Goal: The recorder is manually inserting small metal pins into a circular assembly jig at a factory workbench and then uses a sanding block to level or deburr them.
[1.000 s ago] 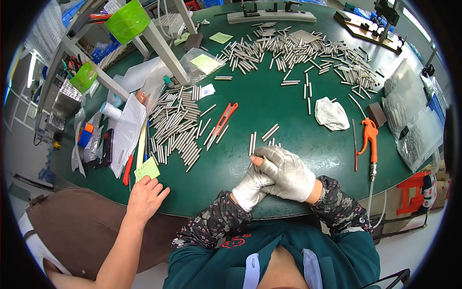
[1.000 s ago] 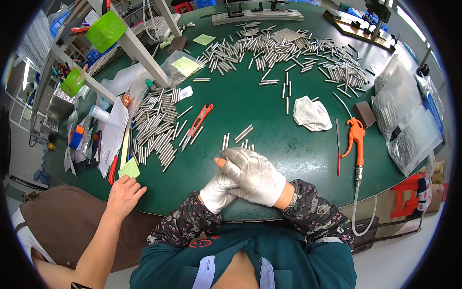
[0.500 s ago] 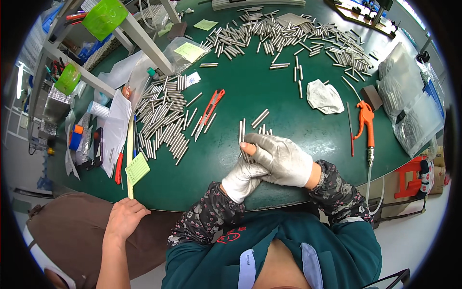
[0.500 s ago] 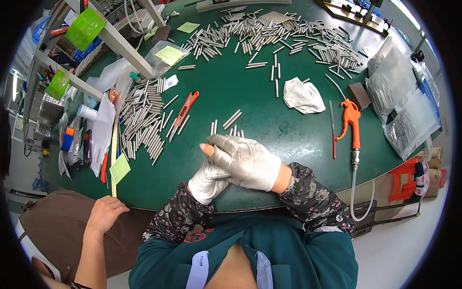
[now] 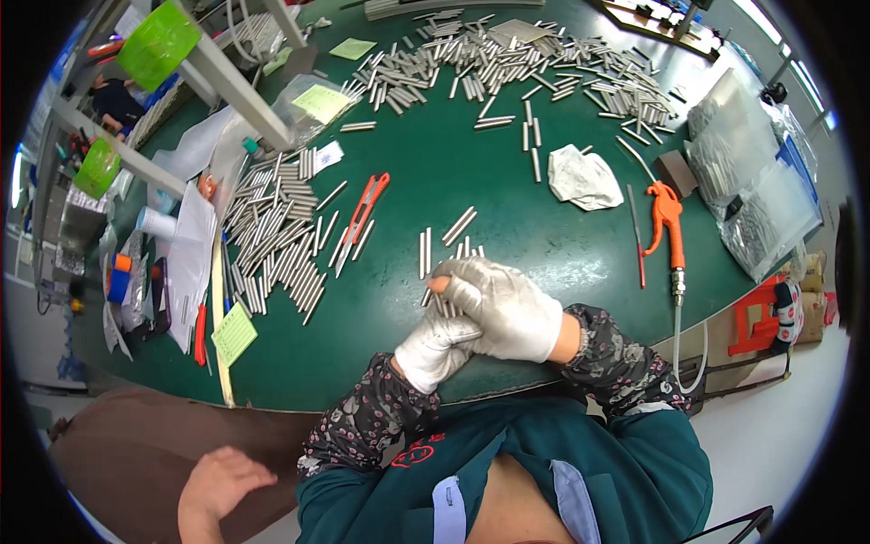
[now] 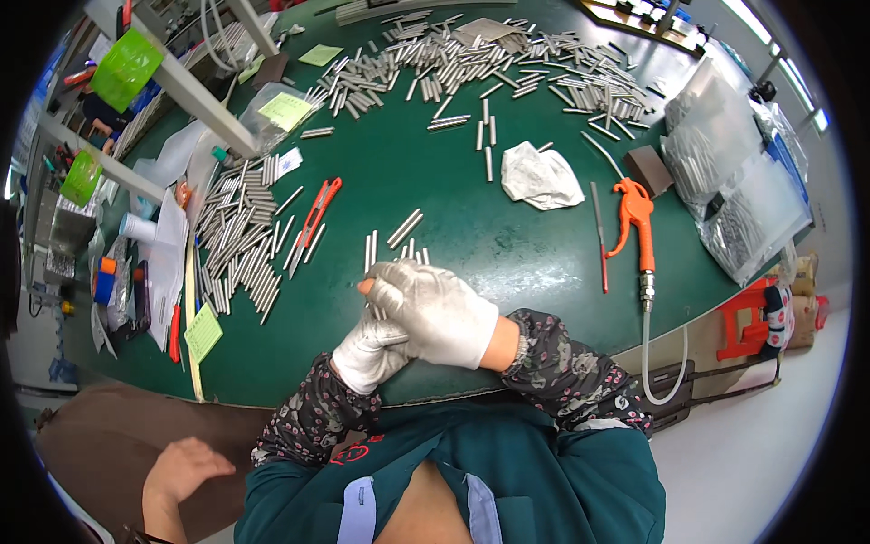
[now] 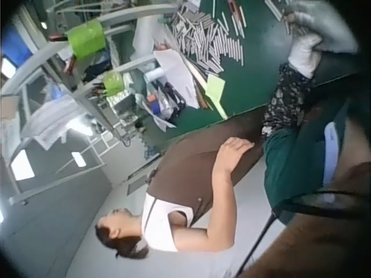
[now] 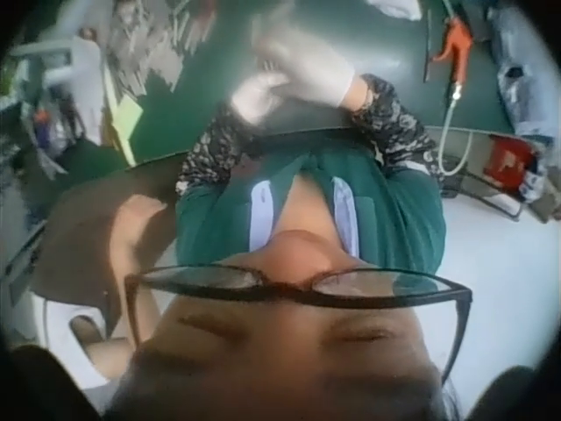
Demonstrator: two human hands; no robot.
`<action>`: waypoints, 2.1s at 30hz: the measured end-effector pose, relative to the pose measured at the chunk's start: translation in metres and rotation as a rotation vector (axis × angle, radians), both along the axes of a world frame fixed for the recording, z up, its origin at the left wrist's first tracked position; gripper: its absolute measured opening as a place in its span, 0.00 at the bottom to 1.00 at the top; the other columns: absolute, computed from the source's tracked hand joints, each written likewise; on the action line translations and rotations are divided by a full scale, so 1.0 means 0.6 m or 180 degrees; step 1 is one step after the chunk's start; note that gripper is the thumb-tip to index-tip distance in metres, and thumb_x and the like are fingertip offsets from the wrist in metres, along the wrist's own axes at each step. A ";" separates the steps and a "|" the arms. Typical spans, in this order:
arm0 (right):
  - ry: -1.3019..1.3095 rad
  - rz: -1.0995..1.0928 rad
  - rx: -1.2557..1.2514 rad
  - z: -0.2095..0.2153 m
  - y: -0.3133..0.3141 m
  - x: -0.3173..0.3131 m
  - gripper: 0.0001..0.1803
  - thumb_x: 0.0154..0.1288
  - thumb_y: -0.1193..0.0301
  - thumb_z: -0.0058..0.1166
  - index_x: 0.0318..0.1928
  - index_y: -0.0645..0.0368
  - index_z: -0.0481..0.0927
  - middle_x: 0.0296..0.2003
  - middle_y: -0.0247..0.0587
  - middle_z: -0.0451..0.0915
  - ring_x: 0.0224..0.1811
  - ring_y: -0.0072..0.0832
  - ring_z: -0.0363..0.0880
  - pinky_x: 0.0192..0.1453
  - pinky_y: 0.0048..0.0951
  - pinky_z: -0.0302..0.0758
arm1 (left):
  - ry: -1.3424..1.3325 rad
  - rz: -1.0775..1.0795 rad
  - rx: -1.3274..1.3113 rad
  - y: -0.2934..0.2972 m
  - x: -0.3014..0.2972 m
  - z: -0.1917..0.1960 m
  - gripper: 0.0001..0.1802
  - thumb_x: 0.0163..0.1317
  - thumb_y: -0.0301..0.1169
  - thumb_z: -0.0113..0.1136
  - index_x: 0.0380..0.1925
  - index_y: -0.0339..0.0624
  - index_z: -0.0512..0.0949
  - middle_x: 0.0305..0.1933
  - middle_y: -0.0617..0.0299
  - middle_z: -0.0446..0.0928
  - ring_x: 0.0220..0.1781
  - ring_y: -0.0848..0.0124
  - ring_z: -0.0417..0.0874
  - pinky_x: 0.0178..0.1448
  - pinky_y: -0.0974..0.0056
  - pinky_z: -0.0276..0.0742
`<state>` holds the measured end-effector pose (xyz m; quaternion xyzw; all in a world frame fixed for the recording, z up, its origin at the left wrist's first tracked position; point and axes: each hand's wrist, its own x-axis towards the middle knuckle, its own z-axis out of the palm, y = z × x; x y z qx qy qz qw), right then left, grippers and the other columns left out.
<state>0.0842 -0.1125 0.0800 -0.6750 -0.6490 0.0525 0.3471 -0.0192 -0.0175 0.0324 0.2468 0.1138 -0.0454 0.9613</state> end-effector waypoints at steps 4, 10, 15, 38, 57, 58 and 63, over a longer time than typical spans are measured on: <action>-0.0099 0.0044 0.0501 -0.013 -0.003 0.001 0.25 0.38 0.72 0.56 0.43 0.61 0.68 0.39 0.47 0.71 0.38 0.42 0.73 0.40 0.35 0.71 | -0.0084 0.0002 0.0147 0.000 0.001 0.005 0.30 0.43 0.19 0.58 0.49 0.43 0.62 0.48 0.63 0.68 0.52 0.67 0.69 0.54 0.64 0.67; -0.0199 0.0280 0.0674 0.009 -0.017 0.013 0.31 0.42 0.63 0.56 0.48 0.62 0.64 0.44 0.50 0.68 0.43 0.43 0.70 0.46 0.37 0.67 | 0.0018 0.0684 0.1270 -0.009 0.014 0.026 0.28 0.40 0.20 0.63 0.45 0.43 0.64 0.40 0.63 0.71 0.43 0.70 0.73 0.41 0.69 0.74; -0.0243 -0.0773 0.0294 0.062 -0.091 0.079 0.35 0.41 0.56 0.57 0.50 0.61 0.66 0.49 0.50 0.65 0.50 0.43 0.65 0.52 0.38 0.64 | -0.0235 0.0496 0.1300 -0.003 0.011 0.001 0.20 0.41 0.18 0.59 0.36 0.43 0.65 0.25 0.60 0.71 0.14 0.80 0.65 0.12 0.78 0.57; -0.0652 -0.1009 -0.0522 0.065 -0.130 0.073 0.20 0.41 0.68 0.56 0.40 0.59 0.73 0.37 0.44 0.73 0.41 0.40 0.71 0.44 0.34 0.68 | -0.0490 0.0776 0.2337 -0.034 0.013 -0.022 0.30 0.40 0.10 0.55 0.46 0.41 0.63 0.32 0.67 0.70 0.34 0.77 0.73 0.39 0.72 0.73; -0.1070 -0.4184 -0.2328 0.013 -0.239 0.361 0.22 0.47 0.61 0.48 0.44 0.56 0.71 0.43 0.48 0.72 0.48 0.38 0.69 0.49 0.35 0.67 | -0.0490 0.0445 0.2908 -0.017 0.003 -0.041 0.28 0.39 0.12 0.58 0.43 0.40 0.64 0.33 0.68 0.69 0.34 0.79 0.72 0.38 0.75 0.71; -0.0872 -0.4202 -0.2486 0.007 -0.235 0.372 0.24 0.47 0.62 0.47 0.48 0.56 0.69 0.47 0.47 0.70 0.51 0.38 0.67 0.51 0.35 0.66 | -0.0466 0.0534 0.2831 -0.019 0.005 -0.041 0.27 0.39 0.12 0.58 0.42 0.40 0.64 0.32 0.68 0.69 0.33 0.80 0.72 0.38 0.75 0.71; -0.1186 -0.4141 -0.2726 0.022 -0.234 0.387 0.22 0.46 0.63 0.46 0.45 0.54 0.72 0.43 0.50 0.73 0.47 0.42 0.70 0.49 0.34 0.67 | -0.0195 0.0527 0.2567 -0.027 0.016 -0.021 0.31 0.38 0.15 0.59 0.47 0.36 0.62 0.31 0.67 0.72 0.33 0.79 0.73 0.40 0.75 0.71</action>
